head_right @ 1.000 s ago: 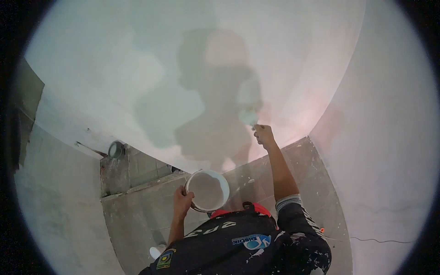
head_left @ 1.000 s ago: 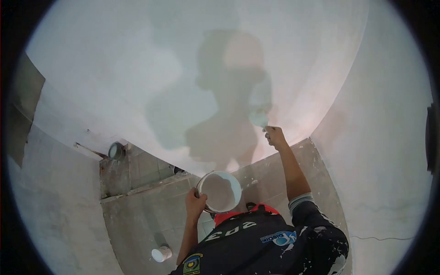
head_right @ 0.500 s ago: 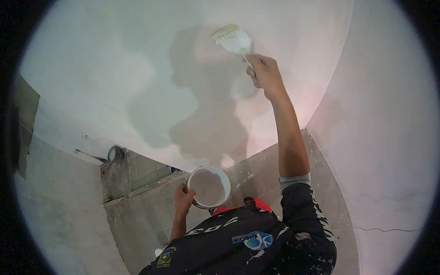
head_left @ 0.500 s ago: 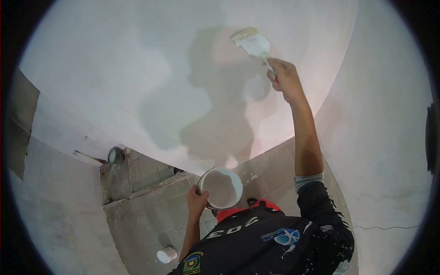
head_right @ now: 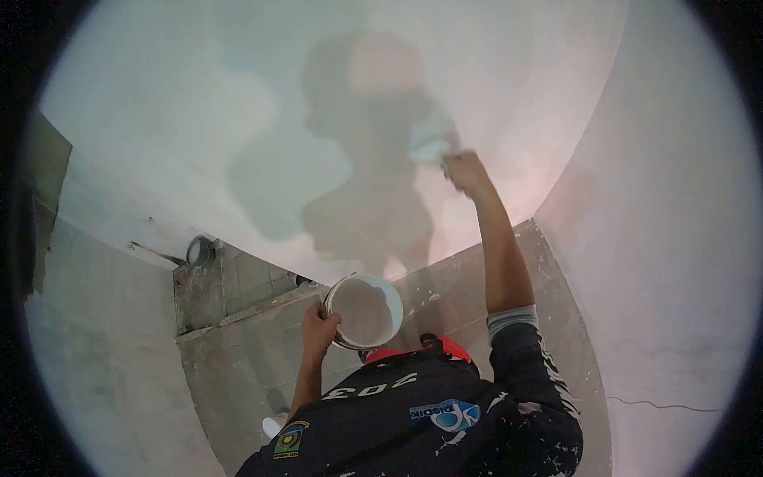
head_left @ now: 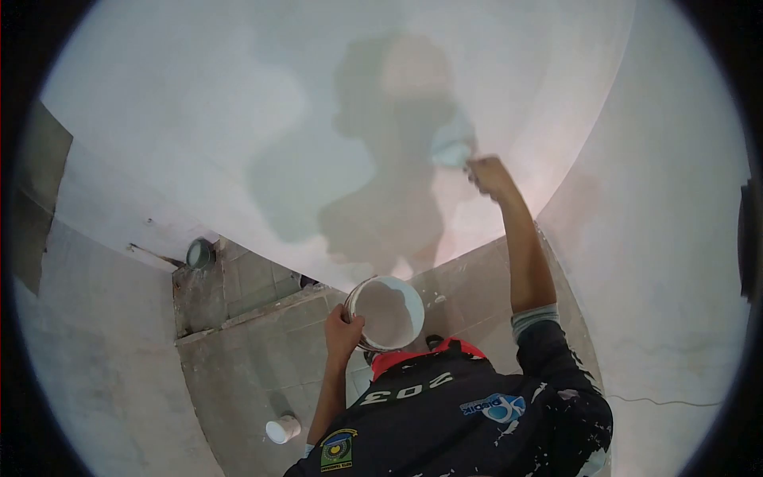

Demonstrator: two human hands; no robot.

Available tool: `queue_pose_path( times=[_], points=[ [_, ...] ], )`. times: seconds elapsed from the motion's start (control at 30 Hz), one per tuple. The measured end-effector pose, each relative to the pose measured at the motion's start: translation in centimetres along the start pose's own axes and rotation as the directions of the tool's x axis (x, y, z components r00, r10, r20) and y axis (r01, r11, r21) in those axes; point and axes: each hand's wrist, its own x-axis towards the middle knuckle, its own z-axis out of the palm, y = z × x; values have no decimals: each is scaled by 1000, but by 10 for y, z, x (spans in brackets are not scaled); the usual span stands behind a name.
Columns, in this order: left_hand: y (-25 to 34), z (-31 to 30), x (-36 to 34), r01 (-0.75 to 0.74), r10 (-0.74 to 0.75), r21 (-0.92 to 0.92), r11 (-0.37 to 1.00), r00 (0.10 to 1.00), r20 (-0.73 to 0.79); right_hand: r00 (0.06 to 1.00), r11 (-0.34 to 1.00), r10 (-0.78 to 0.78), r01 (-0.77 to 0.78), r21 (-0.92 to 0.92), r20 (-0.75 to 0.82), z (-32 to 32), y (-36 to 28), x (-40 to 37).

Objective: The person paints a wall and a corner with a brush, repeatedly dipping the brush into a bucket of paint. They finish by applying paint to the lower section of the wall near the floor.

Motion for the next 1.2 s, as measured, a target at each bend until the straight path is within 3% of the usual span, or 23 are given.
queue_pose_path(
  times=[0.07,0.13,0.27,0.33,0.37,0.43,0.47,0.5,0.53,0.6,0.73,0.83,0.87,0.93,1.0,1.13,1.2],
  points=[
    [1,0,-1,36,-35,-8,999,999,23,992,993,-119,119,4,-37,-2,-63,-14],
    [-2,4,-1,92,-89,-83,992,995,35,970,945,-242,232,230,16,-5,-111,-41],
    [-8,7,-2,109,-102,-100,989,992,75,954,899,-299,286,331,-12,16,-115,-53],
    [-2,7,-3,70,-64,-97,993,996,58,946,900,-294,321,295,-135,45,-58,-36],
    [-5,6,-2,66,-61,-97,993,996,57,954,910,-282,299,287,-101,61,-17,-29],
    [-9,5,-3,78,-75,-68,995,996,54,993,940,-112,117,319,-33,98,81,-8],
    [-10,4,-4,78,-75,-70,994,996,51,984,974,-144,159,163,-103,113,129,-1],
    [-5,0,-4,81,-78,-72,994,996,49,993,937,121,-119,327,16,117,159,-8],
    [-3,-3,-6,86,-83,-72,994,995,51,952,907,303,-303,292,46,123,182,-9],
    [-14,-3,-10,72,-69,-56,996,997,43,938,932,341,-328,157,-64,136,236,-6],
    [-11,-7,-8,77,-76,-29,997,997,17,985,975,162,-152,160,-56,136,166,-1],
    [-24,-8,-7,58,-58,-23,998,998,-4,987,966,162,-163,203,24,118,67,-6],
    [-24,-10,-6,58,-58,-17,998,998,3,996,966,89,-92,242,20,111,36,-21],
    [-25,-8,-10,202,-200,-148,968,979,25,1000,964,26,-28,265,10,96,-12,-48],
    [-40,-3,-10,197,-194,-153,968,980,33,938,849,-326,345,399,-118,91,-44,-62],
    [-35,-9,-12,107,-107,-64,992,994,5,939,839,-330,336,427,-91,94,-45,-53],
    [-34,-15,-14,116,-117,-56,992,993,-3,912,904,-365,395,164,-184,122,18,-31]
  ],
)
